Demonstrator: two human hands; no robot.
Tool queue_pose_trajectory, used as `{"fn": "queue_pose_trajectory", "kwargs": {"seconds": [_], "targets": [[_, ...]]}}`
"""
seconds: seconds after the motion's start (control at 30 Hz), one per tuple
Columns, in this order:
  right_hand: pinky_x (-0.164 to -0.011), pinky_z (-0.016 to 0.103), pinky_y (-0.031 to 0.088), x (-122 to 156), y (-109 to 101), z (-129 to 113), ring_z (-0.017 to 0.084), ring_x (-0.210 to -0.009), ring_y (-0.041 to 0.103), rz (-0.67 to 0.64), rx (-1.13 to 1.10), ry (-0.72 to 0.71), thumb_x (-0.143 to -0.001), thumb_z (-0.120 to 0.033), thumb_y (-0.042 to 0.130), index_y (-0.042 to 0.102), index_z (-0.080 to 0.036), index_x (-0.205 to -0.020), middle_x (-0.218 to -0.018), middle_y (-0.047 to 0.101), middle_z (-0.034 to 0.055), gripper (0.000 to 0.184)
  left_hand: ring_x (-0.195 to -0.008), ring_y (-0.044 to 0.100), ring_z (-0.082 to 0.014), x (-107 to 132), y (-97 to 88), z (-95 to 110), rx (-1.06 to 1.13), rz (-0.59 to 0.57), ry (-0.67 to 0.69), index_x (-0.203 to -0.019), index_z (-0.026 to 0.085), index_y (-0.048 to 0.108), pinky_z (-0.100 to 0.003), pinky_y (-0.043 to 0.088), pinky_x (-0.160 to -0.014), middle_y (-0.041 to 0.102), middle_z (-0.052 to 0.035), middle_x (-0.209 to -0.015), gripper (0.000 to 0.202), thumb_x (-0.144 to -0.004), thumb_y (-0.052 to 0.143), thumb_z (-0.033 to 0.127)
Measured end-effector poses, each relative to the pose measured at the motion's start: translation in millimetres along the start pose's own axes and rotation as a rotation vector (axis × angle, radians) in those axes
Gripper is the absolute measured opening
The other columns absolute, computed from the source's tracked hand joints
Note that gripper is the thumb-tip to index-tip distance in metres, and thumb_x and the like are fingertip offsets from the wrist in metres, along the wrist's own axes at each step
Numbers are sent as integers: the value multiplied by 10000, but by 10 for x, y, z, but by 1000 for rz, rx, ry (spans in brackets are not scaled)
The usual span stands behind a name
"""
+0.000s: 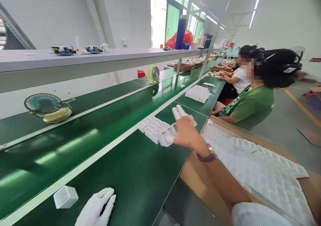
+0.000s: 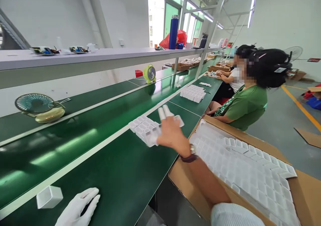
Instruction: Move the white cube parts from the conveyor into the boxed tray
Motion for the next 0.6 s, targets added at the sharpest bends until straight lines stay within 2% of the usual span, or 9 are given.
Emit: {"fn": "queue_pose_trajectory", "kwargs": {"seconds": [0.07,0.13,0.17,0.23,0.33,0.47,0.6], "targets": [[-1086,642,301,-117,336,-830,463,-1242,500,-142,-64,-168,-694,-515,730,605,-122,-1315,-1340,575,249,745,-1161,689,-223,19,-18,8,6,6,-13,-1209,309,725,-350,569,-1030,715,-13,-1276,398,-965,526,552],[-1072,684,293,-192,703,-1500,445,-1214,502,-252,-126,-296,-685,-505,712,642,-139,-1217,-1283,611,228,649,-1165,689,-235,26,-42,7,12,16,-39,-1209,314,725,-364,572,-1029,714,-15,-1281,402,-964,521,559],[-1062,681,311,-229,882,-1752,431,-1218,498,-307,-149,-333,-695,-494,697,632,-148,-1222,-1295,610,218,633,-1173,686,-240,27,-49,5,17,18,-53,-1217,317,721,-375,571,-1034,710,-16,-1290,408,-962,519,563],[-1034,691,344,-333,1165,-2086,429,-1233,486,-346,-166,-343,-684,-513,699,620,-151,-1237,-1321,603,219,665,-1209,667,-251,18,-59,0,34,31,-81,-1259,315,698,-402,557,-1061,686,-23,-1332,436,-960,510,571],[-994,745,348,-508,1468,-2291,455,-1265,458,-389,-167,-312,-675,-564,708,597,-127,-1279,-1381,559,257,753,-1327,582,-277,-62,-74,-2,65,92,-123,-1401,271,586,-466,486,-1144,582,-58,-1469,543,-960,486,572],[-964,748,367,-683,1725,-2316,455,-1284,448,-435,-160,-263,-699,-604,691,552,-101,-1350,-1450,495,287,834,-1456,436,-307,-351,-60,-5,121,143,-194,-1528,224,404,-506,407,-1199,401,-85,-1615,664,-957,471,555],[-957,724,379,-793,1859,-2298,471,-1312,424,-449,-154,-241,-697,-662,689,534,-116,-1375,-1528,417,283,884,-1368,532,-300,-708,-14,-24,226,163,-262,-1505,175,415,-427,508,-1102,382,-123,-1619,689,-940,485,563]]}}
Point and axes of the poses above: each hand's wrist, its own x-axis away from the middle knuckle, its own y-axis out of the palm, z = x × y, the point moved 6 cm from there along -x, towards the middle knuckle
